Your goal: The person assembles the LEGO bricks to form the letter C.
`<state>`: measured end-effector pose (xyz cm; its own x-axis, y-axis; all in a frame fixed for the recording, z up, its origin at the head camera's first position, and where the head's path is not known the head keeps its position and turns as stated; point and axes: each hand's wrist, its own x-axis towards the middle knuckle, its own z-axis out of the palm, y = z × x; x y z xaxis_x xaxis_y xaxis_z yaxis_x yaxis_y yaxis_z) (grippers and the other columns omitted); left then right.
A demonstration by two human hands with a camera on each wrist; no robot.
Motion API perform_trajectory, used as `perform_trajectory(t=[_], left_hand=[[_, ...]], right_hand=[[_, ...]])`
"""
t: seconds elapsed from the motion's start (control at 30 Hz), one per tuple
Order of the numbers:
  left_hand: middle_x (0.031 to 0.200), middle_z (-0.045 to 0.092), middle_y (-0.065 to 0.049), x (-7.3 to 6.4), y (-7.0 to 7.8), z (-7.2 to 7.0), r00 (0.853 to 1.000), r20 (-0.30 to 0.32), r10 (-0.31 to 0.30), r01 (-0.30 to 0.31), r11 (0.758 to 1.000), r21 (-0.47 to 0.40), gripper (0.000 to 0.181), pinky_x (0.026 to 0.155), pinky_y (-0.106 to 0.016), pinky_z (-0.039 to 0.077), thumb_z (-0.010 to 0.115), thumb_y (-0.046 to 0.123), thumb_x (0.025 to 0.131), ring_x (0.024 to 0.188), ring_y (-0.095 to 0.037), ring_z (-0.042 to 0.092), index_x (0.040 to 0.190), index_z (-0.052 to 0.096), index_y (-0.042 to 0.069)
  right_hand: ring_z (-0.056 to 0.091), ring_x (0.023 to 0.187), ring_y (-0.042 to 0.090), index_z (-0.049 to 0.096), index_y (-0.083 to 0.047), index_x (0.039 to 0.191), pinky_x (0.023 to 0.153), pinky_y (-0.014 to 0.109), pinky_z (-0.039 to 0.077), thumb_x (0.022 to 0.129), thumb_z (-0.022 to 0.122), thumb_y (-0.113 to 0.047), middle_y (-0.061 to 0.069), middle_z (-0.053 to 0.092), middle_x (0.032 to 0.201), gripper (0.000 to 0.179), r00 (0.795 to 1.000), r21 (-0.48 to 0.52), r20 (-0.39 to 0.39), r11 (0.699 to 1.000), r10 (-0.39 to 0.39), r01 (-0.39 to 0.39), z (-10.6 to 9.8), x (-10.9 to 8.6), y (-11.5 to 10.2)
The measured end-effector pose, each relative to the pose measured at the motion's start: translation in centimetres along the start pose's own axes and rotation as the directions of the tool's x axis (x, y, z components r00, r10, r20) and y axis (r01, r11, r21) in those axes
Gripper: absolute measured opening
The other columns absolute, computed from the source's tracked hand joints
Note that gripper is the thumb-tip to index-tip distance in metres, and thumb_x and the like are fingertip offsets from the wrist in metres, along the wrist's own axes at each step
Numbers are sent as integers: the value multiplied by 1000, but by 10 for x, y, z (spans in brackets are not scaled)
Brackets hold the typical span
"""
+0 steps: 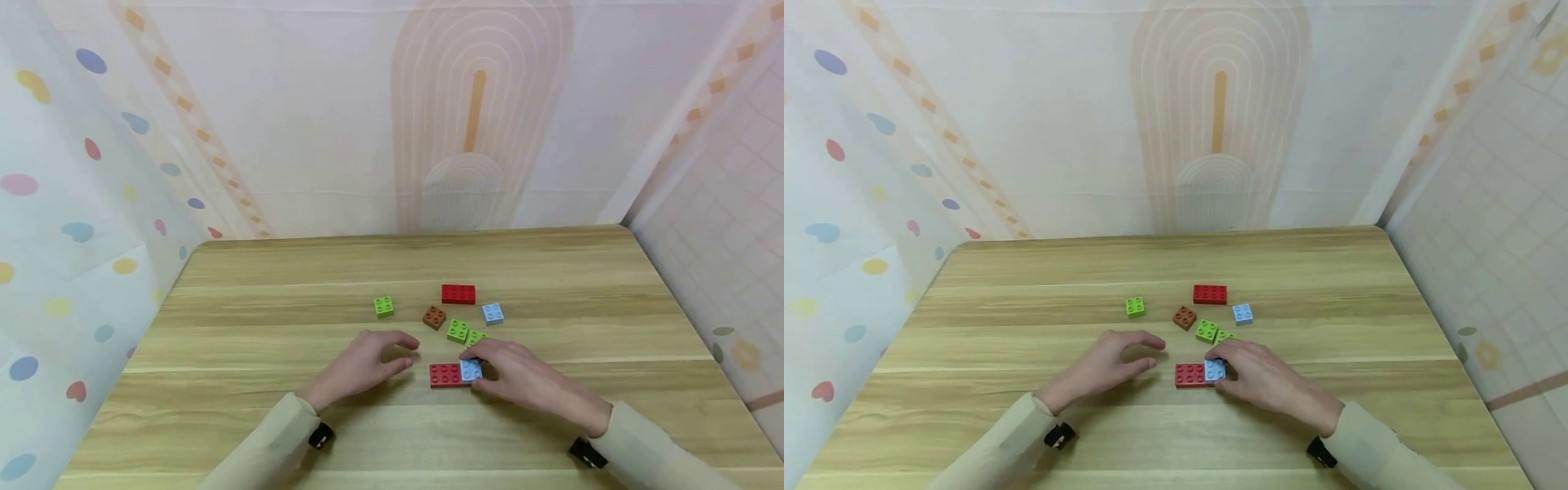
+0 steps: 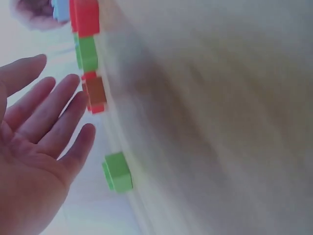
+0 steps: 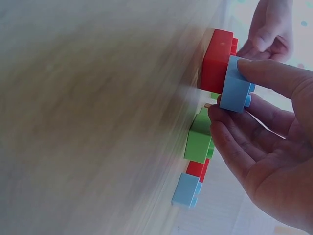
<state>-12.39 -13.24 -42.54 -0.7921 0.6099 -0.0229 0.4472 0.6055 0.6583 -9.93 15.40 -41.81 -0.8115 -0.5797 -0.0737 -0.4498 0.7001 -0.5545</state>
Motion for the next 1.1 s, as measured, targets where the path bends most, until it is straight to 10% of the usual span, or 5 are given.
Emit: perform_trajectory(t=[0.53,1.1], left_hand=[[123,68,-3,8,-22,-27,962,-273,23,-45,996,-75,31,105,-47,44,71,12,92,119,-23,59,122,66,6],[137,57,-5,30,-52,-43,958,-278,-65,52,997,-53,50,110,-51,36,74,26,92,132,-29,47,136,57,8]], right_hand=[[61,110,21,67,-9,121,93,44,52,88,77,-20,4,66,120,37,1000,-3,-2,1000,-15,15,0,0,2],[60,108,17,67,-10,120,91,43,52,88,77,-21,1,66,118,36,1000,-8,-3,1000,-15,15,0,0,2]])
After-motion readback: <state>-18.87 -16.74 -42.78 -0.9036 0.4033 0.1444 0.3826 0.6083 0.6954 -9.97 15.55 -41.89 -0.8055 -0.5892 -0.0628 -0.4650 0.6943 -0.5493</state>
